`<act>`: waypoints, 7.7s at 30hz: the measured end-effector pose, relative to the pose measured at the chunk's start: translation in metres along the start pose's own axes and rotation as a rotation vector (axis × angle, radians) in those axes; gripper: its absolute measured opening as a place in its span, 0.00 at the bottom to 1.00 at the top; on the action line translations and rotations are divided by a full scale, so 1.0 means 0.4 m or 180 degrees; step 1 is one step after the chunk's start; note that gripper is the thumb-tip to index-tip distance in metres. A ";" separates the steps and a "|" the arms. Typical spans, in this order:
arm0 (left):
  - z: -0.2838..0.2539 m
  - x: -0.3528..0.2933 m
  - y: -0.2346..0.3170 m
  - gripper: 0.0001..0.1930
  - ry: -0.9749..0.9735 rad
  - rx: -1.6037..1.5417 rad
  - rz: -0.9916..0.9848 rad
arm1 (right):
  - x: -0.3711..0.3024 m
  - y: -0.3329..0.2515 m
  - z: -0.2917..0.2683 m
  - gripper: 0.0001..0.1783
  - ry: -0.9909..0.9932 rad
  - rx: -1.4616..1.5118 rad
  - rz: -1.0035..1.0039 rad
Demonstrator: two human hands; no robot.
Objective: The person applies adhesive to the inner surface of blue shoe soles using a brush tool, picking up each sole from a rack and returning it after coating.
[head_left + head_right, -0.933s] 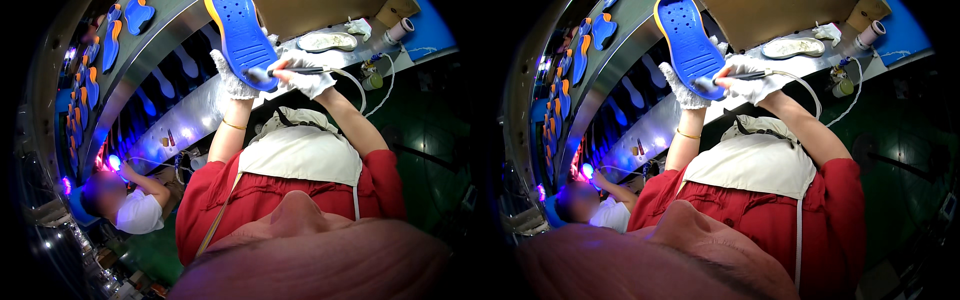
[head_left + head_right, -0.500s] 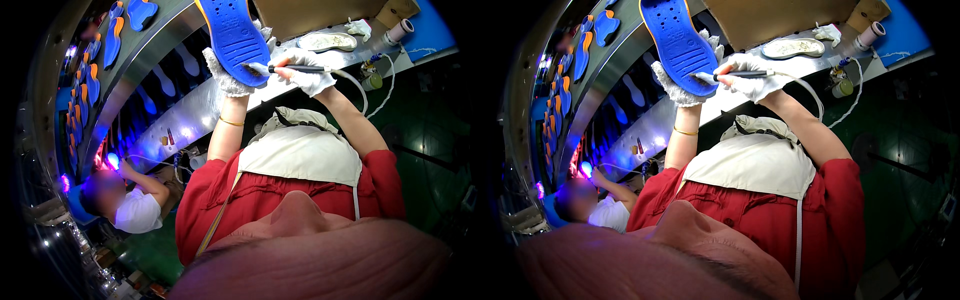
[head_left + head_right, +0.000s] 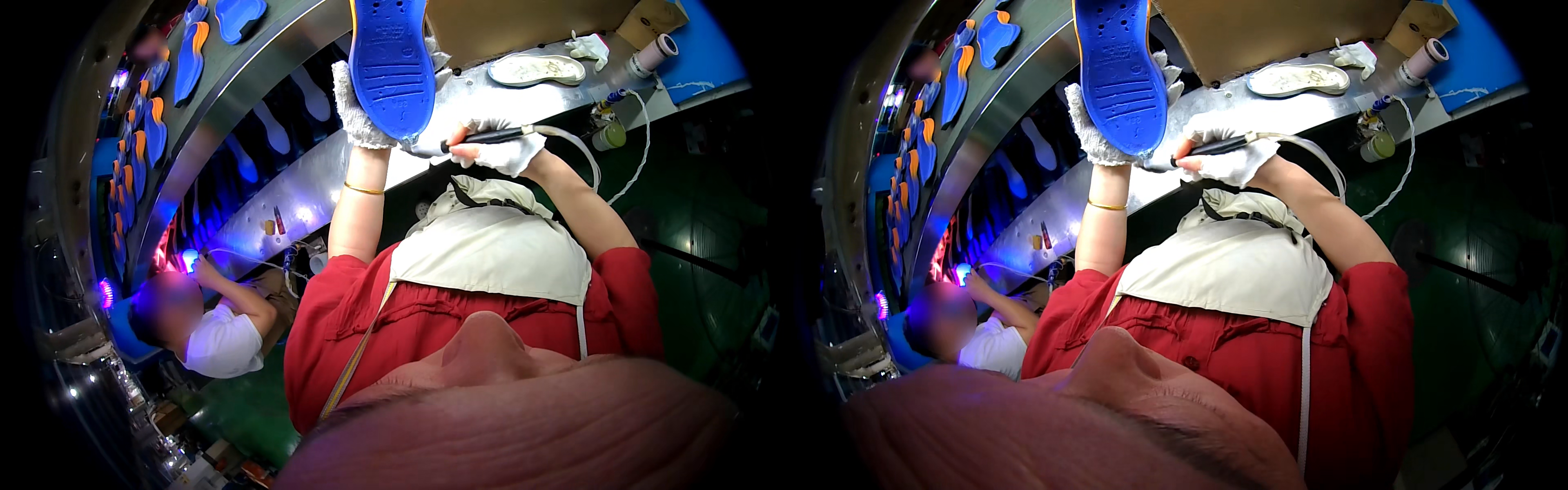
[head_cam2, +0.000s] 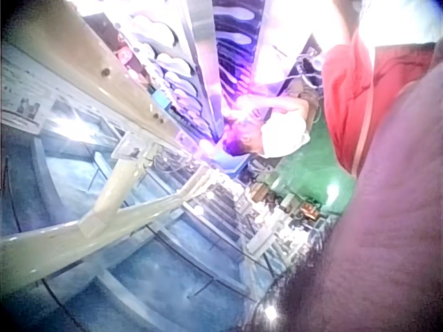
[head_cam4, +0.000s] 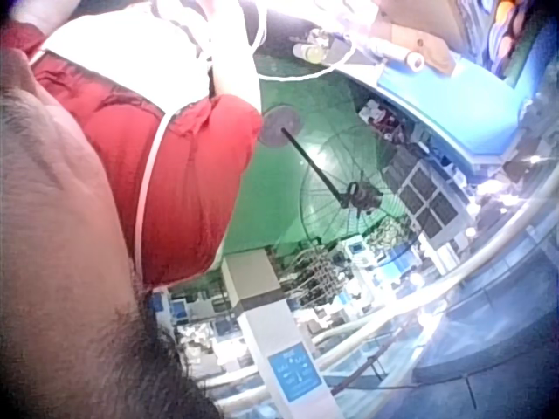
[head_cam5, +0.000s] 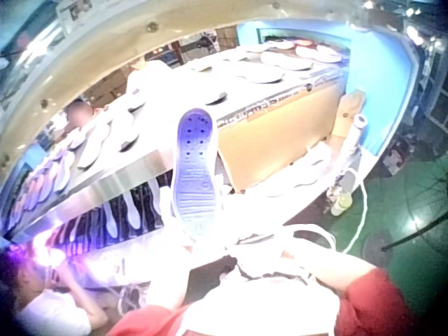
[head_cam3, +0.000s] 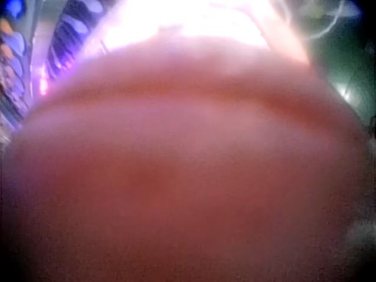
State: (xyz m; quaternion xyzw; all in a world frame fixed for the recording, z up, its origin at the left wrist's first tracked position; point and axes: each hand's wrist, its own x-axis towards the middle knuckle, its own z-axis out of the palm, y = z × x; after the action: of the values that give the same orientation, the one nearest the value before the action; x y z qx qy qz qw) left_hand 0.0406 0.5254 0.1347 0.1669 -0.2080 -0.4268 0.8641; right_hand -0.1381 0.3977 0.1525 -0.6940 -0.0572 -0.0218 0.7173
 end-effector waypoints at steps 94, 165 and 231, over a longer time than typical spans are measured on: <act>0.098 0.206 0.260 0.20 0.0149 0.2829 0.0607 | 0.085 -0.160 -0.079 0.09 0.1160 -0.1611 -0.1232; 0.001 -0.227 -0.088 0.40 0.1161 0.0816 -0.0343 | 0.004 0.008 0.061 0.07 0.0648 0.0365 -0.0141; 0.014 -0.031 0.137 0.33 0.0393 0.2070 -0.1102 | 0.122 -0.063 0.034 0.04 -0.0286 -0.1696 0.0071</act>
State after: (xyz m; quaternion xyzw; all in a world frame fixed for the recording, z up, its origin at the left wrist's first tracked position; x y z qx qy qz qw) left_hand 0.0675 0.5666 0.1623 0.4908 -0.2488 -0.4674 0.6919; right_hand -0.0933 0.4128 0.1835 -0.8592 -0.0737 0.0027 0.5063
